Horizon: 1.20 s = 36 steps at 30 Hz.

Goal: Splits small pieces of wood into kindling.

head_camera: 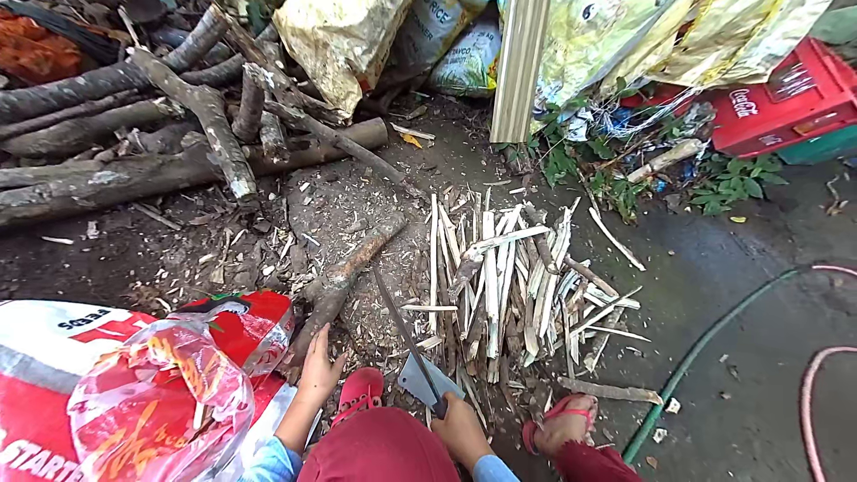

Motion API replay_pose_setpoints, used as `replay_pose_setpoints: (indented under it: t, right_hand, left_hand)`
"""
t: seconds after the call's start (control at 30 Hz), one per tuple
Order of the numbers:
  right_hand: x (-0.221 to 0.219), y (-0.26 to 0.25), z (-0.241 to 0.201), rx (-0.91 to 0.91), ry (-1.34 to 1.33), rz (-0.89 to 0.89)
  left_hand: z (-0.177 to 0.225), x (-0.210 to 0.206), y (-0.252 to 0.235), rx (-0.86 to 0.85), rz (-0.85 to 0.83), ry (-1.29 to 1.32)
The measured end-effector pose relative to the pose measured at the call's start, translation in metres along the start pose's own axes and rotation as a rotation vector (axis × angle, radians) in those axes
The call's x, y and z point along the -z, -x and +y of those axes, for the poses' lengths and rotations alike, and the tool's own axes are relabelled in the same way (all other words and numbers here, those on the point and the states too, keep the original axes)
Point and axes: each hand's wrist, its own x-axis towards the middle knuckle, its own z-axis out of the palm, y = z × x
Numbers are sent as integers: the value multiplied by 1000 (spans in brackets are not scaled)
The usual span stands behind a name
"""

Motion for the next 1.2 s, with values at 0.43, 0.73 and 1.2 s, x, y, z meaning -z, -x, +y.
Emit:
replay_pose_setpoints:
  t: [0.43, 0.73, 1.2]
  right_hand:
    - [49, 28, 1, 88, -334, 211]
    - [46, 28, 2, 142, -430, 268]
    - [12, 33, -48, 228, -64, 60]
  left_hand:
    - [55, -81, -103, -174, -484, -424]
    - [53, -64, -97, -12, -446, -227]
    - [-1, 30, -81, 414, -171, 356]
